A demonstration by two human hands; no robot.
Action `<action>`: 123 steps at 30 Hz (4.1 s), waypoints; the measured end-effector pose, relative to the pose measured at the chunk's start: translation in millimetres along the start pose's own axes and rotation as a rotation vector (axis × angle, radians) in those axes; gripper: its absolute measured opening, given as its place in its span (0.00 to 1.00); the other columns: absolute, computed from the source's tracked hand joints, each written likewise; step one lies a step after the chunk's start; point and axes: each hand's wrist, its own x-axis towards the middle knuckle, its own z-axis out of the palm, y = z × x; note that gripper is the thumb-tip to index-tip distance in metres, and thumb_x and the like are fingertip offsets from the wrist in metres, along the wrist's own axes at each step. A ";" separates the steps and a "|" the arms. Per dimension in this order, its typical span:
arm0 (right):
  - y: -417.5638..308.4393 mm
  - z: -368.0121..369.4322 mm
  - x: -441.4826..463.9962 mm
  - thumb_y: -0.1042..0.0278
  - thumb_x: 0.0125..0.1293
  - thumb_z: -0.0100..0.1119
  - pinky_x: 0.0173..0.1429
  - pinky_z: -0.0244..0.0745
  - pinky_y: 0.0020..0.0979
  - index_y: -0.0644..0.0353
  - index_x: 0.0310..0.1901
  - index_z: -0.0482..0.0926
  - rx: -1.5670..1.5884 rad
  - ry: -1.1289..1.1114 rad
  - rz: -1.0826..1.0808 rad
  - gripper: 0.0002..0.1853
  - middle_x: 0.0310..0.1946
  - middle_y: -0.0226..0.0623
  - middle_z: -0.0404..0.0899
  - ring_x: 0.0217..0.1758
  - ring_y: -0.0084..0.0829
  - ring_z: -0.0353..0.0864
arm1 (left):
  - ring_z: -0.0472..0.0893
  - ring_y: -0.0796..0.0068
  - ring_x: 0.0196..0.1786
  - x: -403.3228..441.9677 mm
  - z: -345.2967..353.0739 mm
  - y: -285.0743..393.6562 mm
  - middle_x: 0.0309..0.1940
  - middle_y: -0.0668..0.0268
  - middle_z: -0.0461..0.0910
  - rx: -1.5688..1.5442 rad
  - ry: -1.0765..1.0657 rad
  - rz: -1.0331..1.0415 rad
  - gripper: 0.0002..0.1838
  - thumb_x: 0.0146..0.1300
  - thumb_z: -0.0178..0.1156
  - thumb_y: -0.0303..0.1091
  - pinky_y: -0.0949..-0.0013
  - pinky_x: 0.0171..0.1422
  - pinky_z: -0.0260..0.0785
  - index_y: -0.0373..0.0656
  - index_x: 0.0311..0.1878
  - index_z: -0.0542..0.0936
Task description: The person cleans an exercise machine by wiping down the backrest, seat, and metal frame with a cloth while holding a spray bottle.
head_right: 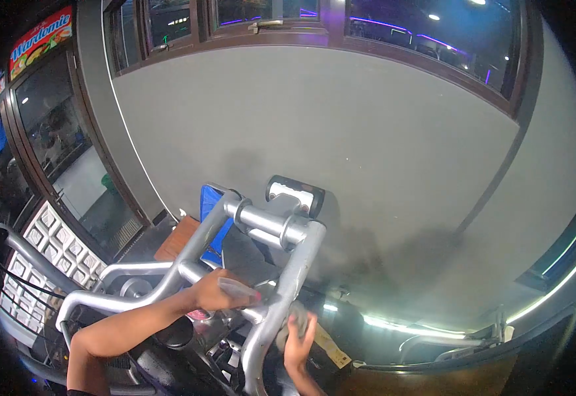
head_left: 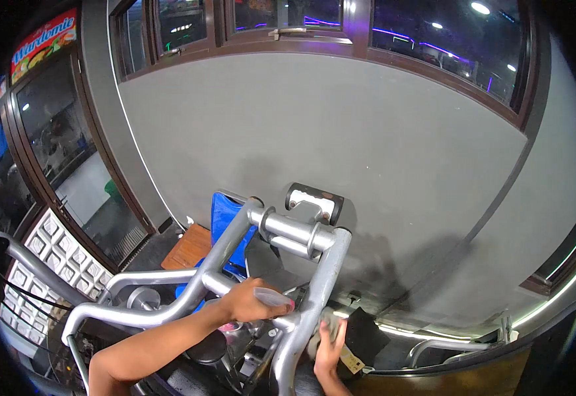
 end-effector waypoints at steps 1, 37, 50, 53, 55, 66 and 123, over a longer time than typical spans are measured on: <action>-0.9 -5.6 -10.9 0.68 0.69 0.60 0.56 0.68 0.28 0.65 0.57 0.69 -0.102 -0.048 -0.007 0.19 0.46 0.32 0.73 0.50 0.24 0.72 | 0.87 0.72 0.35 0.6 0.0 -1.1 0.34 0.62 0.88 -0.008 0.005 0.002 0.18 0.61 0.67 0.49 0.68 0.43 0.77 0.48 0.47 0.88; -158.3 67.8 73.1 0.57 0.53 0.68 0.46 0.79 0.46 0.60 0.41 0.85 -1.512 -1.125 -0.852 0.17 0.41 0.45 0.80 0.41 0.48 0.84 | 0.74 0.79 0.19 -7.0 -33.2 -21.8 0.23 0.67 0.82 -0.296 -0.126 0.273 0.16 0.58 0.70 0.43 0.70 0.23 0.66 0.42 0.43 0.86; -159.1 68.1 14.3 0.53 0.52 0.70 0.36 0.80 0.40 0.55 0.37 0.85 -1.613 -1.196 -0.927 0.16 0.39 0.40 0.80 0.41 0.38 0.85 | 0.75 0.78 0.20 -4.9 -31.5 -18.1 0.26 0.67 0.83 -0.281 -0.140 0.203 0.21 0.58 0.71 0.48 0.72 0.22 0.67 0.42 0.47 0.86; -155.8 95.2 8.3 0.56 0.51 0.70 0.36 0.79 0.39 0.60 0.32 0.85 -1.736 -1.310 -0.768 0.15 0.35 0.44 0.82 0.36 0.39 0.86 | 0.75 0.80 0.19 -7.1 -37.5 -17.9 0.26 0.67 0.84 -0.315 -0.170 0.218 0.22 0.59 0.71 0.48 0.73 0.21 0.67 0.40 0.48 0.86; -138.7 95.2 3.9 0.57 0.51 0.70 0.37 0.79 0.40 0.61 0.30 0.85 -1.693 -1.358 -0.827 0.14 0.33 0.45 0.83 0.34 0.40 0.85 | 0.74 0.81 0.18 -11.1 -43.2 -12.5 0.26 0.67 0.84 -0.333 -0.189 0.166 0.22 0.59 0.71 0.47 0.74 0.21 0.66 0.40 0.48 0.85; -160.7 44.3 15.4 0.56 0.55 0.68 0.44 0.82 0.41 0.43 0.50 0.83 -1.405 -1.339 -0.838 0.19 0.46 0.34 0.77 0.43 0.39 0.83 | 0.74 0.80 0.19 -18.7 -36.4 -3.9 0.26 0.67 0.82 -0.252 -0.219 0.168 0.24 0.58 0.71 0.51 0.73 0.22 0.67 0.41 0.48 0.85; -55.0 -52.5 -39.8 0.64 0.68 0.63 0.55 0.68 0.25 0.62 0.52 0.75 -0.339 -0.510 0.295 0.16 0.44 0.30 0.78 0.48 0.22 0.74 | 0.82 0.66 0.49 -21.3 -24.2 16.4 0.49 0.60 0.82 -0.024 -0.507 0.012 0.35 0.52 0.71 0.63 0.66 0.52 0.76 0.45 0.54 0.82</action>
